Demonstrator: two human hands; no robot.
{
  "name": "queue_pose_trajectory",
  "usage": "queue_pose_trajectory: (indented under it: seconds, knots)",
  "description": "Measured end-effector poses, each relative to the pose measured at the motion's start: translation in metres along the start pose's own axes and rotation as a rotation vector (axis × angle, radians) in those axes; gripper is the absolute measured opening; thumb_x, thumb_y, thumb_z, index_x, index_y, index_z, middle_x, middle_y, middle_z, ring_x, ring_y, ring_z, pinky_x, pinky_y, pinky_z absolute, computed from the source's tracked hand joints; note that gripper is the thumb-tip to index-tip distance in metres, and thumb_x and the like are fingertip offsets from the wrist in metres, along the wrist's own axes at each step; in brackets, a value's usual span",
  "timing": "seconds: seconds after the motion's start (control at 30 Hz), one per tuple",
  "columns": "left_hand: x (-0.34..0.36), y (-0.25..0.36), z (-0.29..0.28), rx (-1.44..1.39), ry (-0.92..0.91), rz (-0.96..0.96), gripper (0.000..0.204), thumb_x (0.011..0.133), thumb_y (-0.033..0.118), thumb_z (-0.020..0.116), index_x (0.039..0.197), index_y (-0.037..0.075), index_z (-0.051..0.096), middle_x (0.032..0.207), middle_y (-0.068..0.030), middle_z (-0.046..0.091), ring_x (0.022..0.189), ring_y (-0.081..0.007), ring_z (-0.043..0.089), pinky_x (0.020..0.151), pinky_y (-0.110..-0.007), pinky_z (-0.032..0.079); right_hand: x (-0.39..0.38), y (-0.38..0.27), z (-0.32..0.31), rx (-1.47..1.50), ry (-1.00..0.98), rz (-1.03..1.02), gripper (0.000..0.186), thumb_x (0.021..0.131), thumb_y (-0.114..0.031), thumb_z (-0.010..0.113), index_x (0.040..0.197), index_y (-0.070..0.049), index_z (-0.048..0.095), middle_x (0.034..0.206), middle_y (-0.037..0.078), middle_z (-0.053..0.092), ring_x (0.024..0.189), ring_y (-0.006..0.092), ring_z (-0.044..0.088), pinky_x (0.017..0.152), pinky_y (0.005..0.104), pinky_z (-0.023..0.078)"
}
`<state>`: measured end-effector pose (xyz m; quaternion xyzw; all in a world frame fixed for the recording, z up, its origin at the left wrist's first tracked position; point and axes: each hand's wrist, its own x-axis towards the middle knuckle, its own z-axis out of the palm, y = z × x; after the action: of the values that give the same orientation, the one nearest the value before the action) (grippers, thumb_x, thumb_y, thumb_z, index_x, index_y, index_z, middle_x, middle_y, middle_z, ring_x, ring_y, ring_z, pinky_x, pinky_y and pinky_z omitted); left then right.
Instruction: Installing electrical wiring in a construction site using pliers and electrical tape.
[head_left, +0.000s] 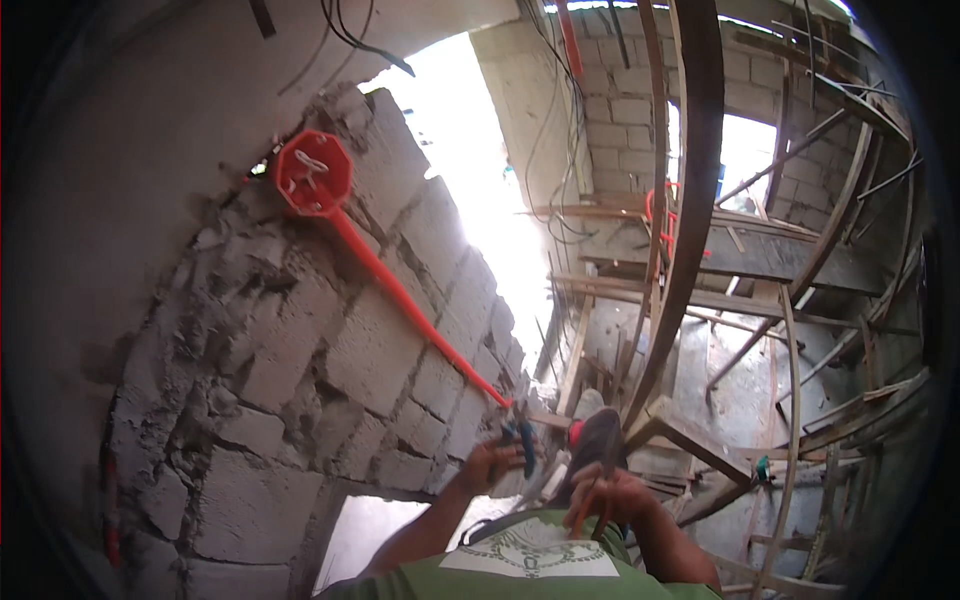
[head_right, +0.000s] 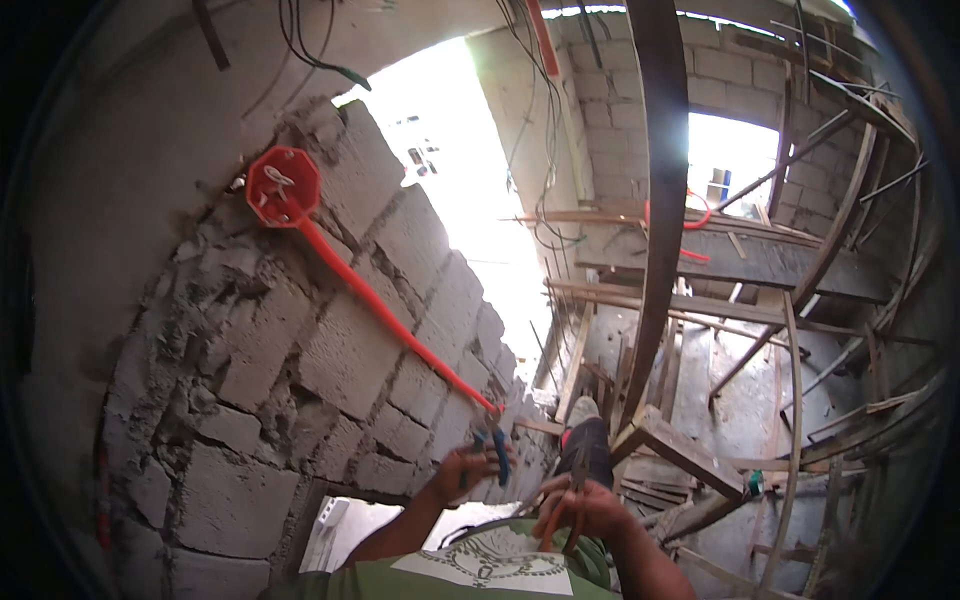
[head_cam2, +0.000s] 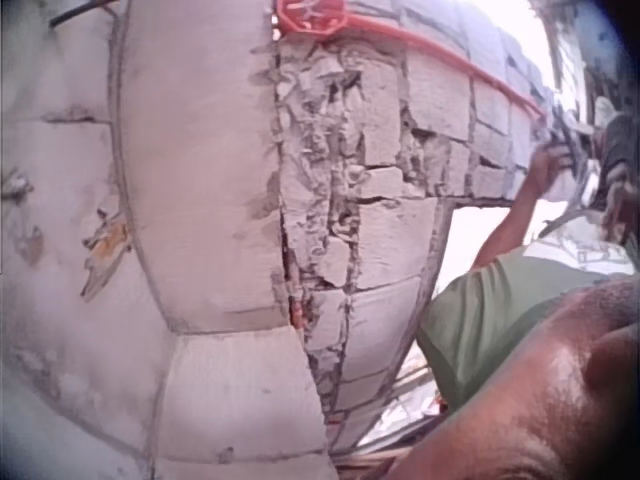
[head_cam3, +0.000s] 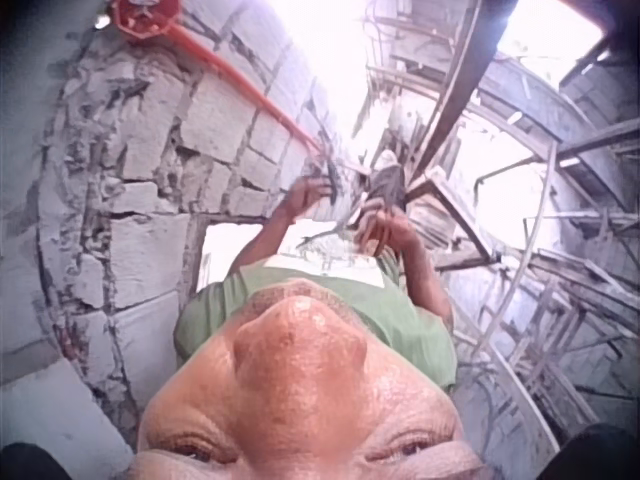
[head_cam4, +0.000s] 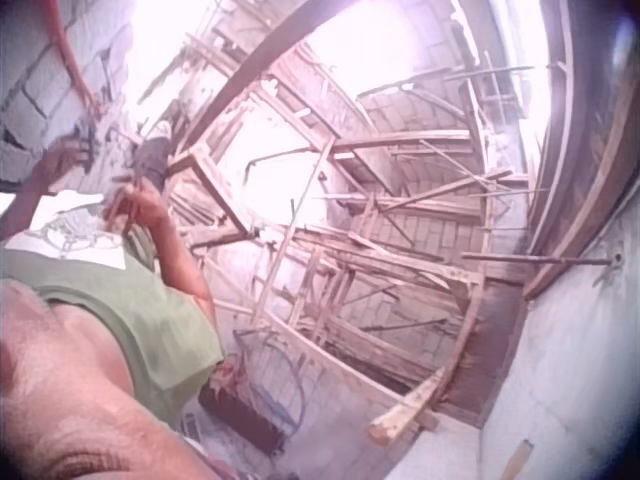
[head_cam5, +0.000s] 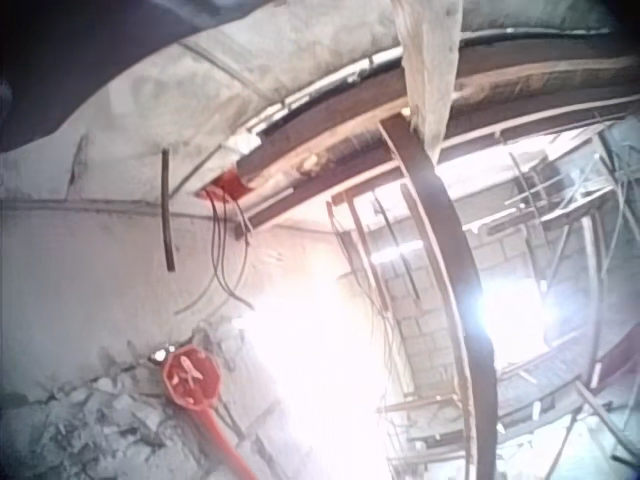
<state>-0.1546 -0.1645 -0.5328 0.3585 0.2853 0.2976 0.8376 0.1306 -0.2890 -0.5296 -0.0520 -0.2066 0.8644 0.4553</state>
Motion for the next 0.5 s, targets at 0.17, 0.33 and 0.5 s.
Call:
queue_pose_trajectory:
  seconds: [0.17,0.33,0.5]
  knots:
    - [0.024,0.086,0.034,0.027,-0.008,0.33,0.051,0.088,0.004,0.057,0.138,-0.004,0.052,0.134,-0.0218,0.058,0.128,-0.0349,0.056,0.111,-0.048,0.043,-0.002,-0.034,-0.006,0.076,0.467,-0.195,0.052,0.097,-0.018,0.056,0.144,-0.006,0.038,0.097,0.017,0.065,0.09,0.0373,0.069,0.08,0.0616,0.058]
    - [0.031,0.171,0.07,0.455,0.187,0.731,0.048,0.083,0.008,0.062,0.13,-0.002,0.059,0.128,-0.0138,0.062,0.125,-0.0262,0.057,0.11,-0.043,0.042,-0.002,0.001,-0.033,-0.716,0.67,0.254,0.059,0.084,-0.009,0.065,0.137,-0.002,0.04,0.091,0.011,0.062,0.07,0.0217,0.065,0.059,0.038,0.057]
    - [0.031,0.241,0.117,0.664,0.3,1.023,0.048,0.084,0.013,0.066,0.13,0.002,0.06,0.126,-0.0093,0.062,0.123,-0.0209,0.055,0.107,-0.039,0.042,0.004,0.07,-0.029,-0.96,0.547,0.189,0.03,0.086,-0.008,0.065,0.113,-0.001,0.054,0.094,0.006,0.065,0.081,0.0139,0.061,0.072,0.0283,0.051]
